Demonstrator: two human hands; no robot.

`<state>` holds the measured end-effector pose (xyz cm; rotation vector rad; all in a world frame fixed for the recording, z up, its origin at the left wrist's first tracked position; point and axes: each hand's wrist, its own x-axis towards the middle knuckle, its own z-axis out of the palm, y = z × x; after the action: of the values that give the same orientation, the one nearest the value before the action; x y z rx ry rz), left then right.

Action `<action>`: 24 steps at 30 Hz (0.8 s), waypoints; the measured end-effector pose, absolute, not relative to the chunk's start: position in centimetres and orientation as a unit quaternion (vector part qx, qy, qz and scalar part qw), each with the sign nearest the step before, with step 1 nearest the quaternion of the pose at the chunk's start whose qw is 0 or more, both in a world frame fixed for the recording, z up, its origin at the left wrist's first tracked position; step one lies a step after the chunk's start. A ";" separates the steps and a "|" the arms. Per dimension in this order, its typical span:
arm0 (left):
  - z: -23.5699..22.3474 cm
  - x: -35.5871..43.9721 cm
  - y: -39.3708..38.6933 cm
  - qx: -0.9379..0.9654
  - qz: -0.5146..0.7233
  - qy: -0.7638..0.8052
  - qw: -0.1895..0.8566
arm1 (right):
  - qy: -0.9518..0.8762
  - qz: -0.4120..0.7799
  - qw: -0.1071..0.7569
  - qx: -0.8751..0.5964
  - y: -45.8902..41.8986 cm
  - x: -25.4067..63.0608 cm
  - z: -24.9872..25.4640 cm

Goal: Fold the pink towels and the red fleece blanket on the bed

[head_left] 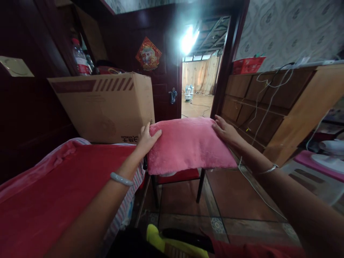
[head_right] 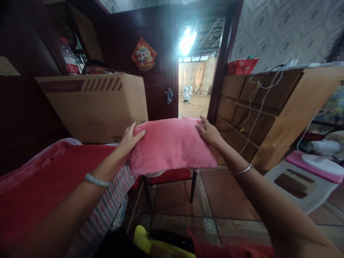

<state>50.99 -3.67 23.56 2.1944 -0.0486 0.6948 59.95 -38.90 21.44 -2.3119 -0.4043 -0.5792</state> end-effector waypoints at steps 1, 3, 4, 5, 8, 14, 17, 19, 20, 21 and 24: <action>24.5 50.9 -4.3 0.898 0.292 -0.011 0.329 | -0.185 -0.245 0.334 -0.891 -38.6 59.9 22.6; 26.4 50.8 -5.9 0.934 0.291 -0.029 0.205 | -0.254 -0.279 0.288 -0.880 -37.2 59.9 25.1; 27.2 50.8 -6.8 0.944 0.283 -0.050 0.163 | -0.285 -0.287 0.264 -0.876 -36.2 59.8 26.2; 27.9 50.9 -7.7 0.950 0.276 -0.067 0.130 | -0.308 -0.287 0.242 -0.874 -35.0 59.8 27.0; 28.4 51.4 -9.8 0.959 0.268 -0.061 0.070 | -0.346 -0.261 0.184 -0.882 -31.5 59.7 27.9; 24.9 51.9 -10.6 0.973 0.224 -0.045 0.012 | -0.406 -0.224 0.096 -0.881 -28.7 59.8 24.7; 24.1 51.8 -10.6 0.969 0.242 -0.047 0.008 | -0.407 -0.247 0.102 -0.874 -29.5 59.8 24.1; 24.1 51.7 -10.6 0.969 0.243 -0.045 0.018 | -0.388 -0.254 0.113 -0.879 -30.7 60.1 23.8; 24.2 51.7 -10.7 0.969 0.242 -0.044 0.026 | -0.372 -0.254 0.123 -0.884 -31.6 60.4 23.5; 24.2 51.7 -10.7 0.969 0.241 -0.045 0.035 | -0.353 -0.251 0.137 -0.891 -32.6 60.8 23.2; 24.1 51.7 -10.7 0.966 0.245 -0.059 0.058 | -0.284 -0.220 0.189 -0.914 -36.2 62.3 22.2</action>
<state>51.70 -10.72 24.10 2.9273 -0.1790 0.7426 62.29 -36.18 22.22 -2.5691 -0.7994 -0.6177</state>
